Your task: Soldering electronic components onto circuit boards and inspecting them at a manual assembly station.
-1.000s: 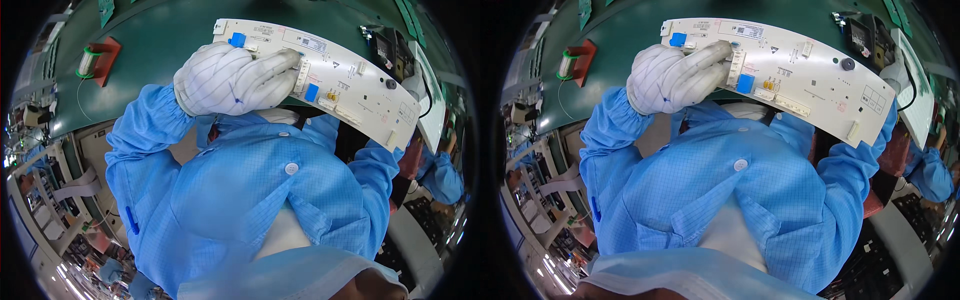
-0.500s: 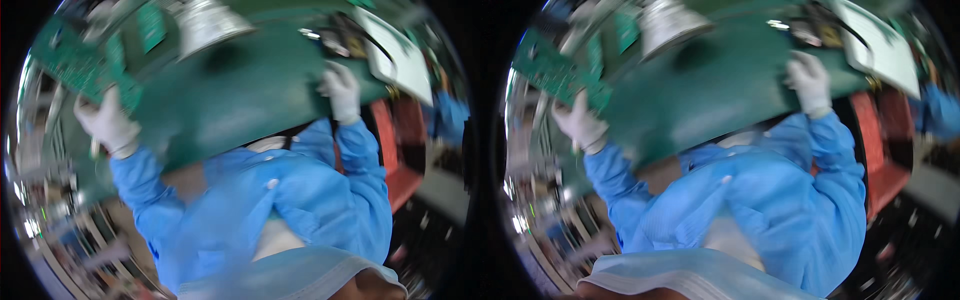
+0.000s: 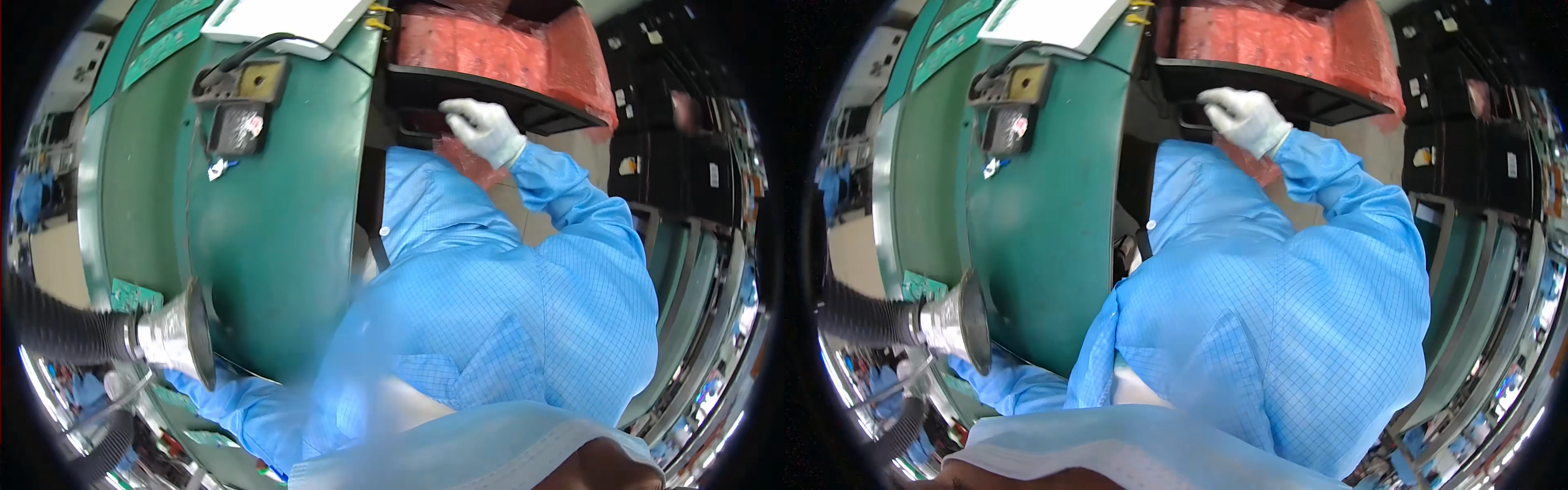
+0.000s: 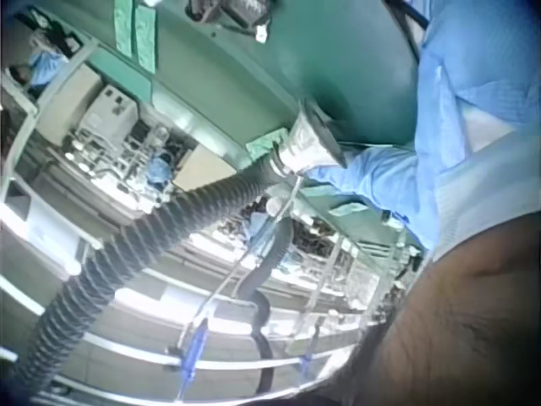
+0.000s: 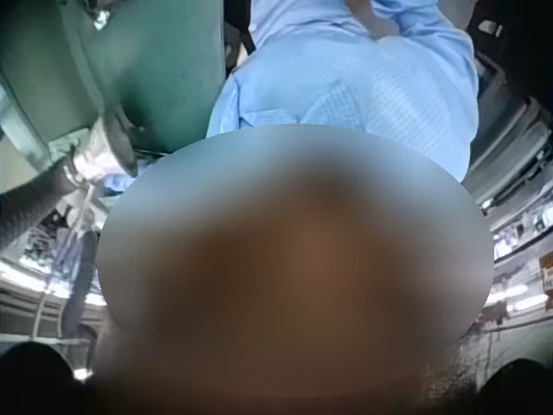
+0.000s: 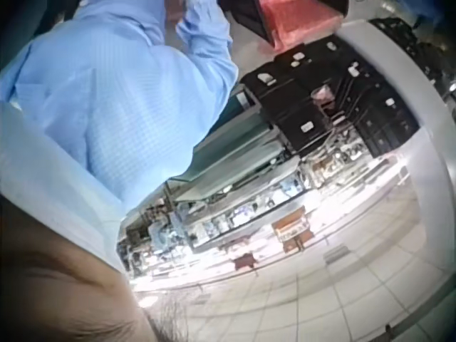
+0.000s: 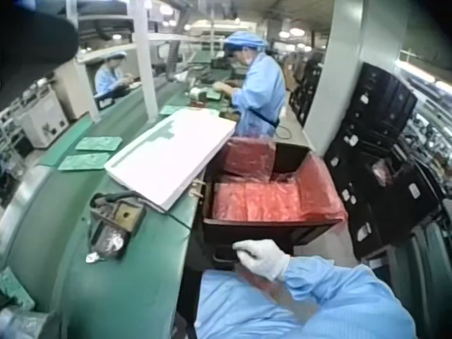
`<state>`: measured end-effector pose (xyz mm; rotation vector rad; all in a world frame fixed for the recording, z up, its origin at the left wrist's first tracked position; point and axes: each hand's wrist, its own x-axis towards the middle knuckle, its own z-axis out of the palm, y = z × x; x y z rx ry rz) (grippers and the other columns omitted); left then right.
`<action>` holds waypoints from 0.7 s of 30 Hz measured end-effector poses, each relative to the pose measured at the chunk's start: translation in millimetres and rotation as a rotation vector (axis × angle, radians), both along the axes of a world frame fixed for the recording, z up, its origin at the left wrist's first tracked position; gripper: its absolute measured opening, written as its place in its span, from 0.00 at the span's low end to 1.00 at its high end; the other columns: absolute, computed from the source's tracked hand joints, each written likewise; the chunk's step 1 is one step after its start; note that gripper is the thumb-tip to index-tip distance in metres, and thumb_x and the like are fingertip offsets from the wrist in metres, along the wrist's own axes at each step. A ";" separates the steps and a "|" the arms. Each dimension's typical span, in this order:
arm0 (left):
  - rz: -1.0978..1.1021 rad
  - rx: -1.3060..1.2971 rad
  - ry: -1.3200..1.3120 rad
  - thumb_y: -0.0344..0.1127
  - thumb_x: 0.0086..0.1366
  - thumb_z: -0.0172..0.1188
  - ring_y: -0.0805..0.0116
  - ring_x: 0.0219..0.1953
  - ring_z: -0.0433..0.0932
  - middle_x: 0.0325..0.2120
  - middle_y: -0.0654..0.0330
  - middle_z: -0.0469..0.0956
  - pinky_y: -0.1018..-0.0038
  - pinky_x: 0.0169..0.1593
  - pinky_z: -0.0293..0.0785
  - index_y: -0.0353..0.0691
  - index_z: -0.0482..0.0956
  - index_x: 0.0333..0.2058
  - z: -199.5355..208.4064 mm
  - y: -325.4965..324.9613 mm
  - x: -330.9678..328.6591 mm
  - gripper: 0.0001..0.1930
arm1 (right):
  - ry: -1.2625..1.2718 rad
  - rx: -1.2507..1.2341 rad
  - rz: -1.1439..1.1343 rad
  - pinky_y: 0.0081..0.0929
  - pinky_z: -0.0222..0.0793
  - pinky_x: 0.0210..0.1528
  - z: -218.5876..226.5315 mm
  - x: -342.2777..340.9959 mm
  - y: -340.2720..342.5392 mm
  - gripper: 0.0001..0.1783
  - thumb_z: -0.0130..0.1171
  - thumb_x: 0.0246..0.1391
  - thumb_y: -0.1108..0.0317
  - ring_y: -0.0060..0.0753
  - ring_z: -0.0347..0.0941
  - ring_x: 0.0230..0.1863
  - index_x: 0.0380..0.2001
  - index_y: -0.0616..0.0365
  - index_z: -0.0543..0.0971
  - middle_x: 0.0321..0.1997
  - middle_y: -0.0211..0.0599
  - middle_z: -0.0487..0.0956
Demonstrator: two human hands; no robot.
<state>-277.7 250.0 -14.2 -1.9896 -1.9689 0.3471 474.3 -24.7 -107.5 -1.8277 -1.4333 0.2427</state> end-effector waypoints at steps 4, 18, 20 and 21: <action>0.104 -0.005 0.047 0.31 0.68 0.51 0.54 0.53 0.76 0.52 0.49 0.77 0.67 0.57 0.72 0.31 0.74 0.54 0.0 -18.0 -3.2 0.18 | -0.054 0.049 -0.397 0.27 0.78 0.42 -18.1 94.3 -20.7 0.13 0.59 0.59 0.68 0.32 0.82 0.36 0.47 0.55 0.82 0.35 0.44 0.84; 0.392 -0.012 0.267 0.32 0.71 0.45 0.50 0.57 0.74 0.57 0.46 0.73 0.66 0.62 0.69 0.32 0.69 0.59 -4.1 -173.6 20.5 0.20 | -0.227 -0.920 -0.160 0.45 0.76 0.45 -165.3 274.7 122.1 0.26 0.62 0.47 0.52 0.49 0.82 0.41 0.45 0.59 0.82 0.40 0.51 0.84; 0.358 0.059 0.252 0.32 0.72 0.44 0.49 0.58 0.73 0.58 0.45 0.73 0.66 0.62 0.68 0.32 0.68 0.60 -18.7 -207.0 25.2 0.21 | -0.298 -1.020 -0.023 0.47 0.73 0.54 -180.8 251.6 159.5 0.36 0.62 0.46 0.41 0.56 0.78 0.52 0.50 0.59 0.81 0.50 0.55 0.81; 0.248 0.188 0.125 0.32 0.72 0.44 0.49 0.58 0.73 0.56 0.46 0.74 0.63 0.62 0.68 0.32 0.69 0.59 -27.8 -223.9 28.2 0.20 | -0.235 -1.029 -0.020 0.47 0.73 0.55 -185.1 239.7 174.6 0.36 0.62 0.46 0.40 0.55 0.78 0.53 0.48 0.61 0.81 0.50 0.57 0.81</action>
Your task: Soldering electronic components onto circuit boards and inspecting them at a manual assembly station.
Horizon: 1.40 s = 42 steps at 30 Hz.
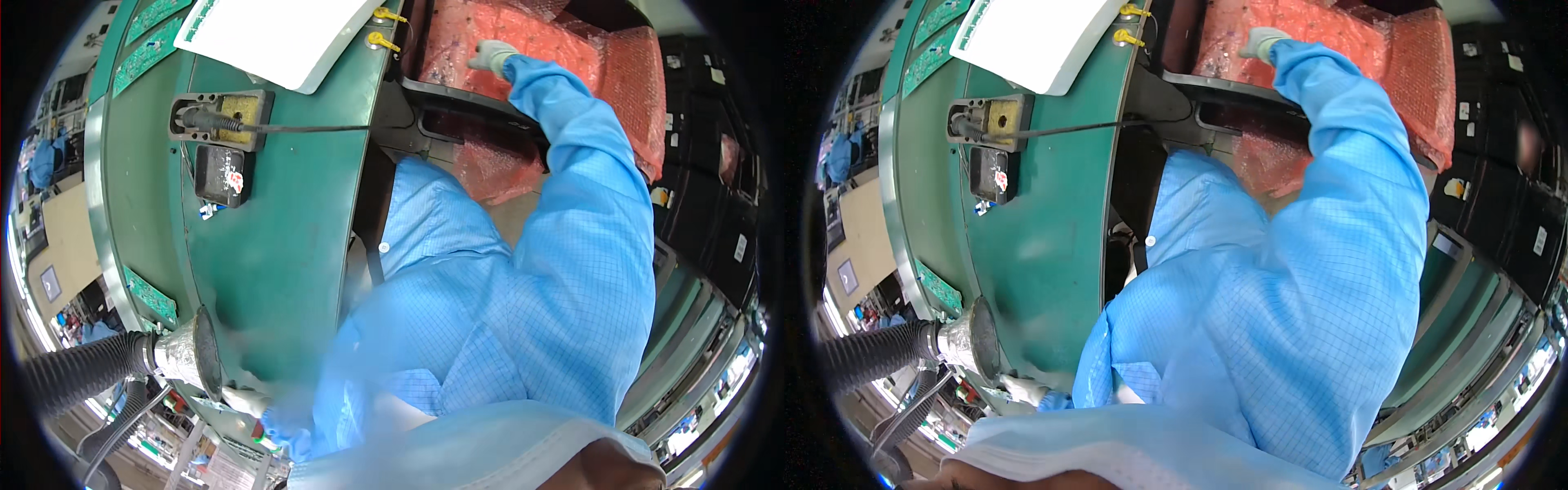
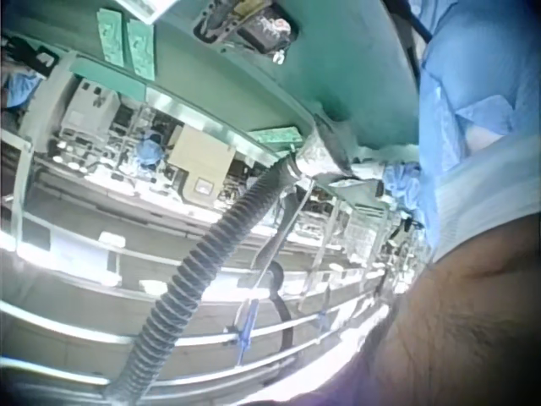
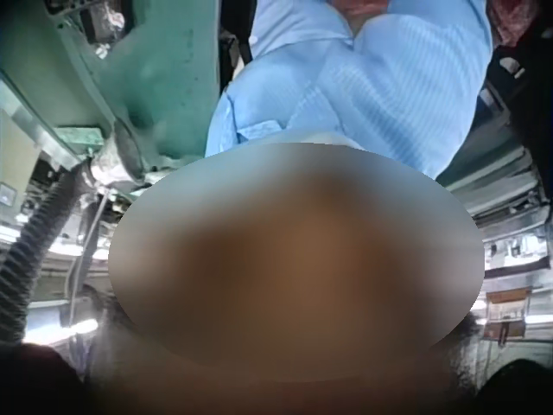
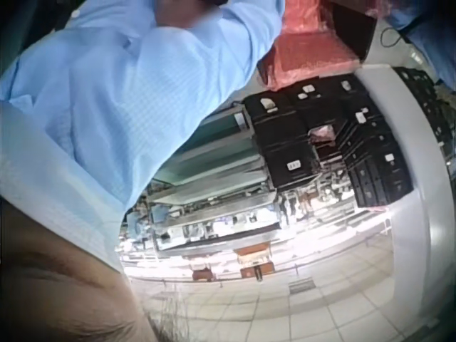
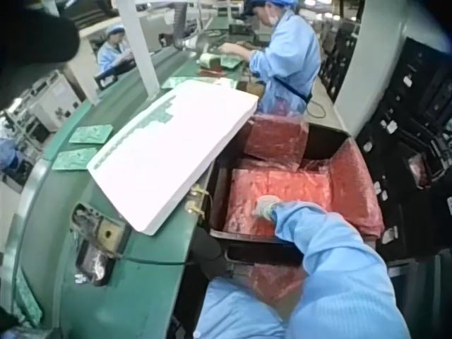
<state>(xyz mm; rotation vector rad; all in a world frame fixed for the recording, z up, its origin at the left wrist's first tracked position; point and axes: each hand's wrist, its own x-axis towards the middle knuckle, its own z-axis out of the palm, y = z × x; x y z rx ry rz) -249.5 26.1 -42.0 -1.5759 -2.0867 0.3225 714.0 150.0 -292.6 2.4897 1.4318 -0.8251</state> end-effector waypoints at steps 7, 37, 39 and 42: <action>-0.069 0.053 0.165 0.35 0.69 0.53 0.53 0.47 0.80 0.49 0.50 0.78 0.64 0.50 0.78 0.34 0.74 0.53 -51.4 -62.5 32.2 0.17 | 0.004 0.202 -0.374 0.46 0.72 0.57 -42.8 -60.7 38.2 0.40 0.68 0.44 0.40 0.56 0.77 0.55 0.47 0.68 0.80 0.47 0.61 0.81; 0.164 0.353 -0.434 0.47 0.74 0.48 0.44 0.45 0.78 0.45 0.41 0.80 0.61 0.51 0.73 0.28 0.76 0.50 -37.9 -36.9 86.8 0.24 | -0.236 0.641 -0.550 0.42 0.78 0.41 193.8 227.7 -114.3 0.17 0.59 0.54 0.55 0.46 0.82 0.41 0.36 0.56 0.86 0.40 0.47 0.84; 0.178 0.352 -0.445 0.48 0.74 0.48 0.44 0.45 0.78 0.45 0.41 0.79 0.60 0.52 0.73 0.29 0.76 0.50 -36.1 -36.0 93.7 0.24 | -0.341 0.661 -0.617 0.41 0.78 0.41 220.0 254.4 -158.3 0.17 0.59 0.55 0.55 0.45 0.82 0.41 0.37 0.56 0.86 0.40 0.46 0.84; 0.152 0.366 -0.486 0.49 0.74 0.48 0.43 0.45 0.78 0.46 0.40 0.79 0.59 0.52 0.73 0.29 0.77 0.51 -33.0 -34.4 102.6 0.25 | -0.471 0.635 -0.737 0.41 0.78 0.41 236.2 288.0 -237.1 0.18 0.58 0.55 0.54 0.45 0.82 0.40 0.37 0.56 0.86 0.39 0.45 0.84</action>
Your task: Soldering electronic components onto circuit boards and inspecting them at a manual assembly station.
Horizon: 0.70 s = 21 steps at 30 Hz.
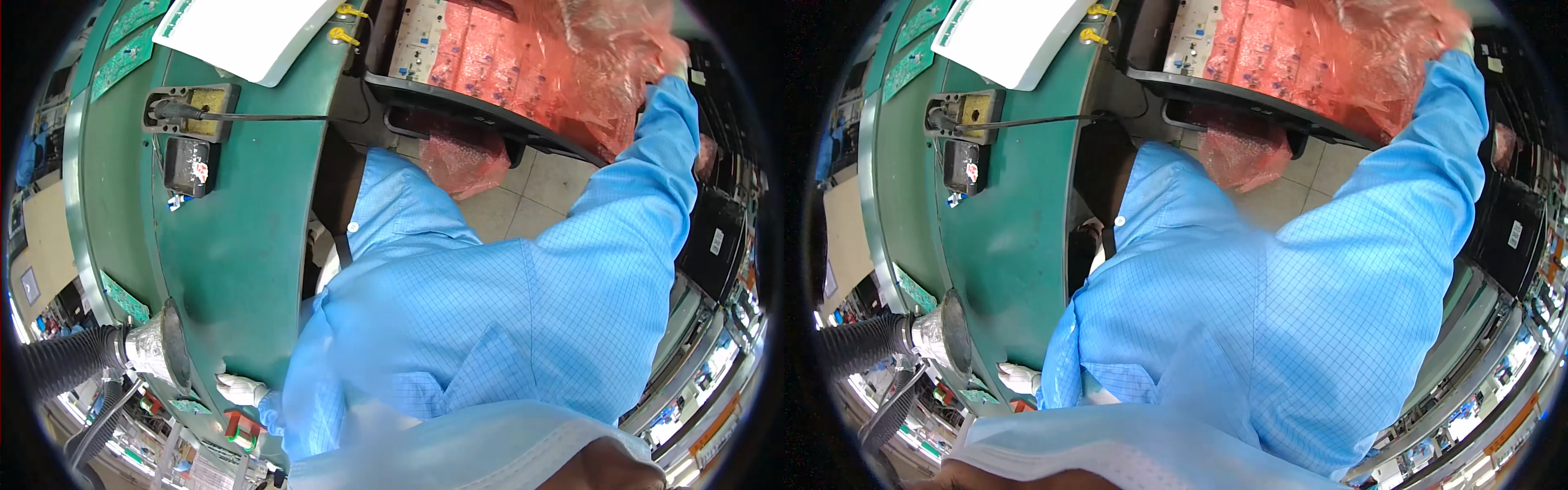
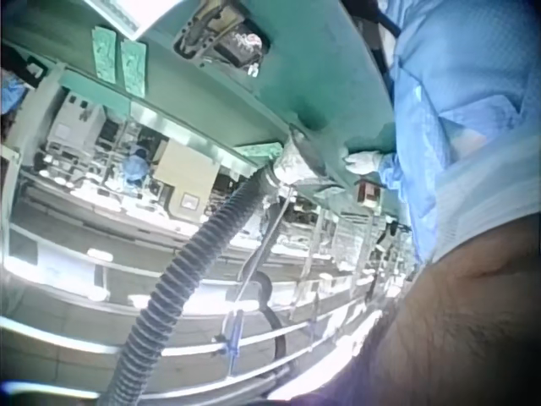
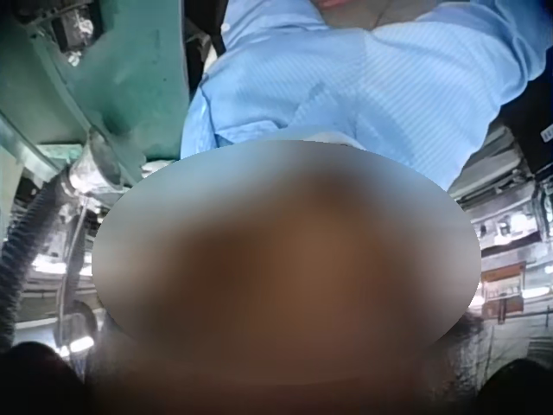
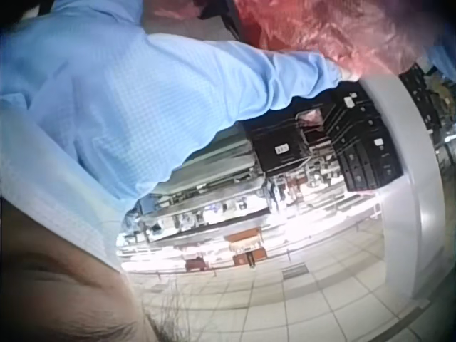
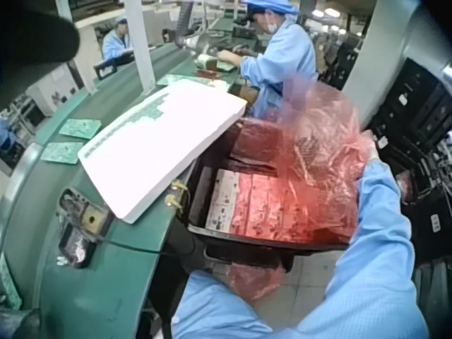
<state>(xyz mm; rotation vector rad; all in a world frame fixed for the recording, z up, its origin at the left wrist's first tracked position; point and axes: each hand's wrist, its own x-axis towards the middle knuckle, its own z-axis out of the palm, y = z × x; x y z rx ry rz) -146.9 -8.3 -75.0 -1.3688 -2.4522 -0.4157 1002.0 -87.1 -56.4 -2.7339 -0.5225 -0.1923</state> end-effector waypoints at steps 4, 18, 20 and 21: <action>0.013 -0.020 0.005 0.50 0.74 0.48 0.43 0.45 0.78 0.46 0.41 0.79 0.59 0.51 0.73 0.30 0.77 0.50 2.4 2.5 2.3 0.25 | 0.008 -0.015 -0.196 0.40 0.78 0.41 -17.0 23.8 -92.5 0.19 0.57 0.56 0.53 0.44 0.82 0.40 0.38 0.56 0.86 0.39 0.44 0.84; 0.030 -0.040 0.154 0.51 0.72 0.47 0.44 0.41 0.80 0.40 0.43 0.82 0.58 0.47 0.76 0.32 0.80 0.44 1.2 8.8 1.1 0.25 | 0.187 0.116 -0.542 0.38 0.77 0.40 -152.5 11.0 -209.2 0.22 0.55 0.59 0.48 0.41 0.81 0.39 0.40 0.56 0.85 0.37 0.39 0.85; 0.020 -0.038 0.178 0.51 0.72 0.48 0.45 0.40 0.81 0.40 0.44 0.82 0.59 0.46 0.77 0.33 0.81 0.44 0.6 8.5 -0.4 0.24 | 0.193 0.107 -0.598 0.37 0.76 0.40 -158.0 18.1 -232.2 0.23 0.55 0.60 0.48 0.41 0.81 0.39 0.40 0.56 0.85 0.37 0.39 0.85; 0.033 -0.052 0.159 0.51 0.72 0.47 0.44 0.40 0.80 0.40 0.43 0.82 0.58 0.47 0.76 0.32 0.80 0.44 0.3 8.4 -1.4 0.24 | 0.191 0.085 -0.623 0.37 0.76 0.40 -156.5 21.3 -243.3 0.23 0.54 0.60 0.47 0.41 0.81 0.39 0.40 0.56 0.85 0.37 0.39 0.85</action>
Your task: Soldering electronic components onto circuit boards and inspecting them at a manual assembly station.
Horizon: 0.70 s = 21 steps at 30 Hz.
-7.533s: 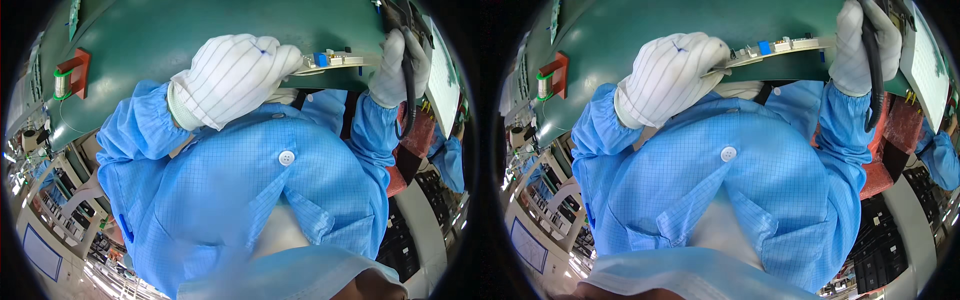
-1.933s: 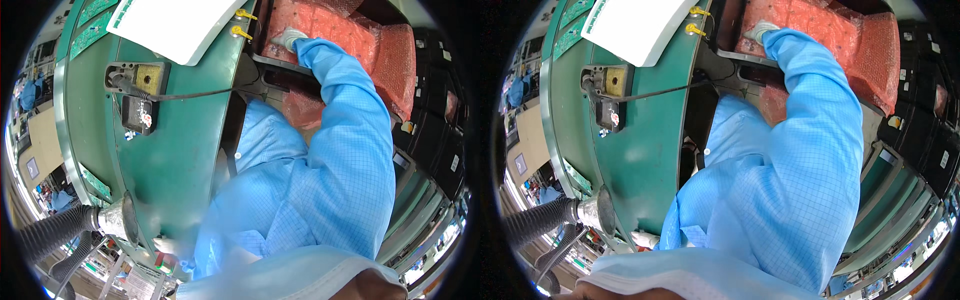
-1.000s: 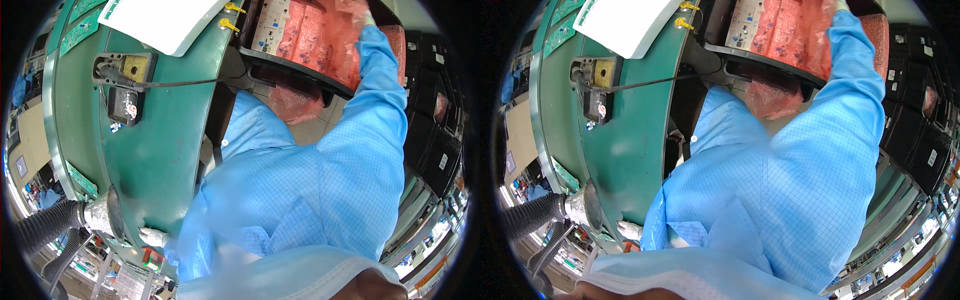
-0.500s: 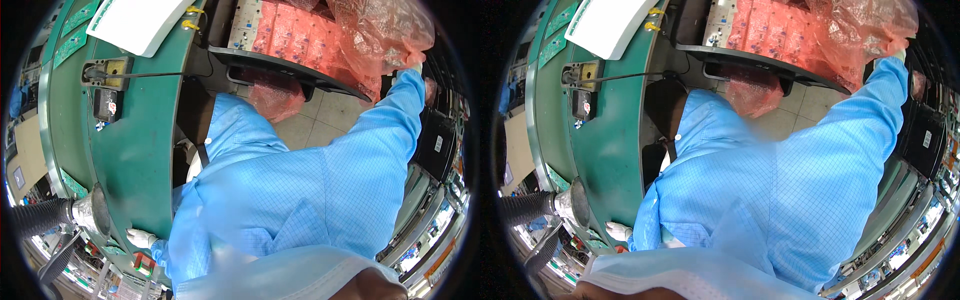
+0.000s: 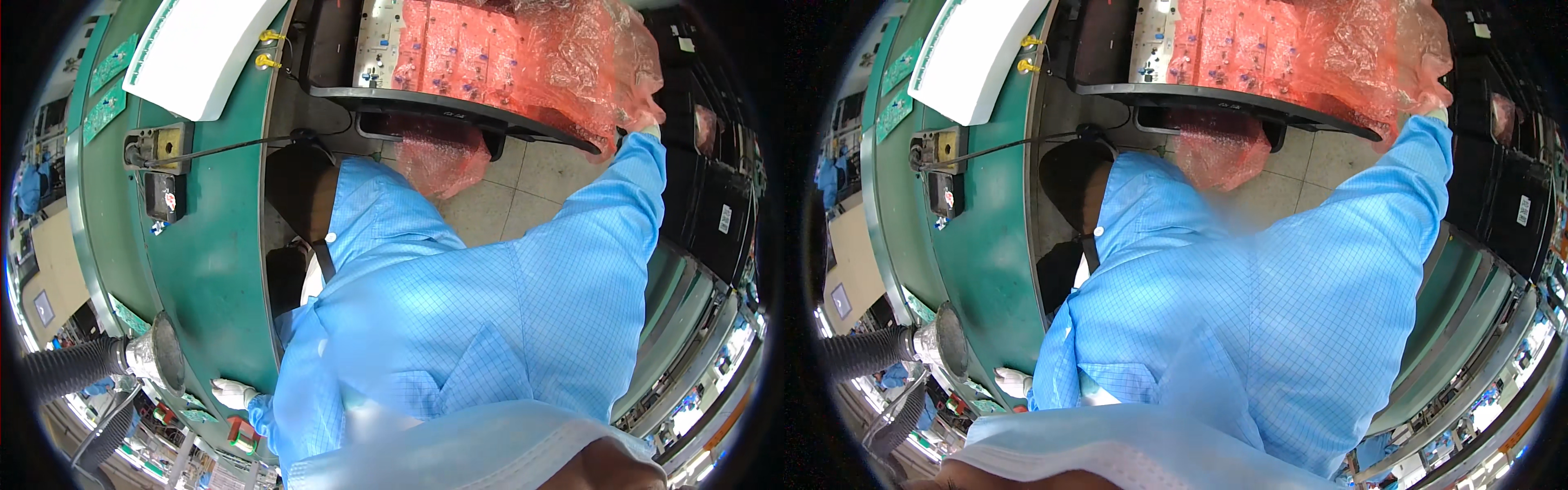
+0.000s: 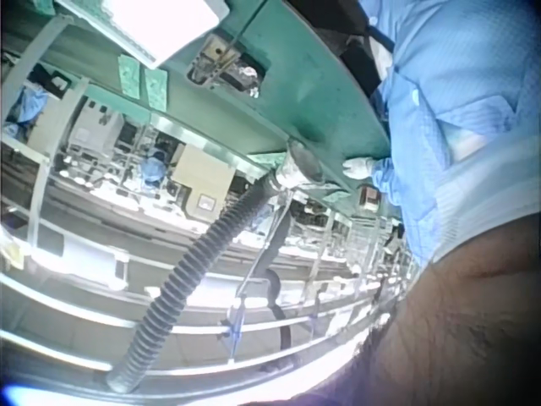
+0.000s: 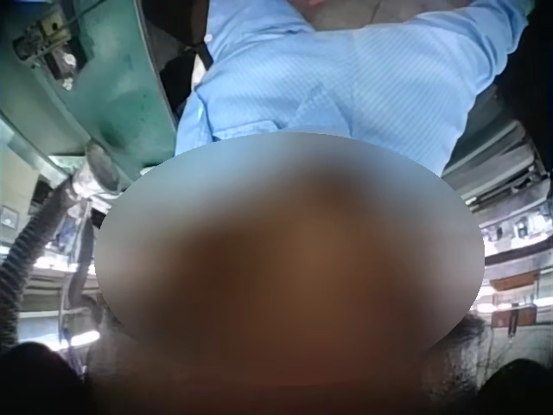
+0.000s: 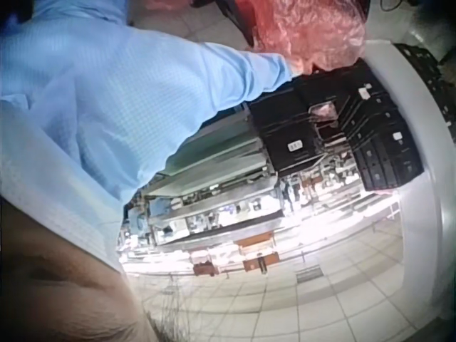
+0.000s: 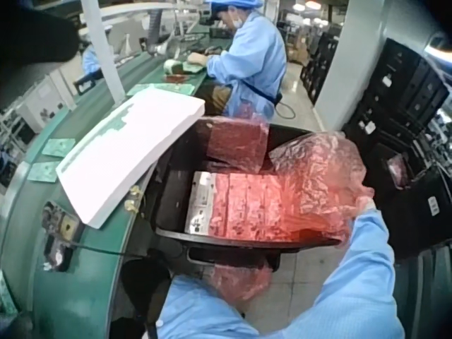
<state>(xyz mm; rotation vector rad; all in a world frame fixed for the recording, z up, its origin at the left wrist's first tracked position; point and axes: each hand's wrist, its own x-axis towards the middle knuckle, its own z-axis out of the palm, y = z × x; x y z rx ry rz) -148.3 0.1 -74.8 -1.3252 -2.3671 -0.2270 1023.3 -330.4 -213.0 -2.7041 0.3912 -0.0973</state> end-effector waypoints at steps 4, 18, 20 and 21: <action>-0.047 0.041 0.021 0.51 0.73 0.46 0.42 0.39 0.80 0.39 0.41 0.81 0.57 0.46 0.76 0.31 0.79 0.45 -1.0 -0.1 -3.4 0.25 | 0.126 -0.654 0.143 0.36 0.76 0.40 56.2 -6.4 -17.3 0.24 0.54 0.61 0.46 0.40 0.80 0.38 0.41 0.56 0.85 0.36 0.37 0.85; 0.008 -0.026 -0.077 0.45 0.74 0.48 0.42 0.40 0.78 0.41 0.38 0.79 0.58 0.48 0.74 0.26 0.77 0.45 3.4 -4.2 -2.5 0.22 | 0.167 -0.596 0.652 0.56 0.68 0.61 53.1 -135.8 175.7 0.63 0.69 0.42 0.35 0.68 0.65 0.64 0.75 0.38 0.46 0.63 0.65 0.68; -0.039 -0.022 -0.025 0.44 0.74 0.48 0.42 0.39 0.78 0.40 0.38 0.79 0.59 0.48 0.74 0.26 0.77 0.45 2.5 -4.3 -3.5 0.22 | 0.323 -0.778 0.640 0.54 0.69 0.60 47.8 -130.4 181.6 0.60 0.68 0.44 0.40 0.63 0.69 0.62 0.75 0.38 0.46 0.60 0.61 0.73; -0.116 -0.008 -0.007 0.43 0.74 0.48 0.42 0.38 0.78 0.39 0.37 0.79 0.60 0.47 0.74 0.25 0.77 0.44 2.5 -4.4 -3.5 0.21 | 0.236 -0.821 0.626 0.54 0.70 0.59 52.2 -131.5 190.5 0.59 0.68 0.46 0.43 0.60 0.72 0.60 0.74 0.39 0.46 0.58 0.59 0.75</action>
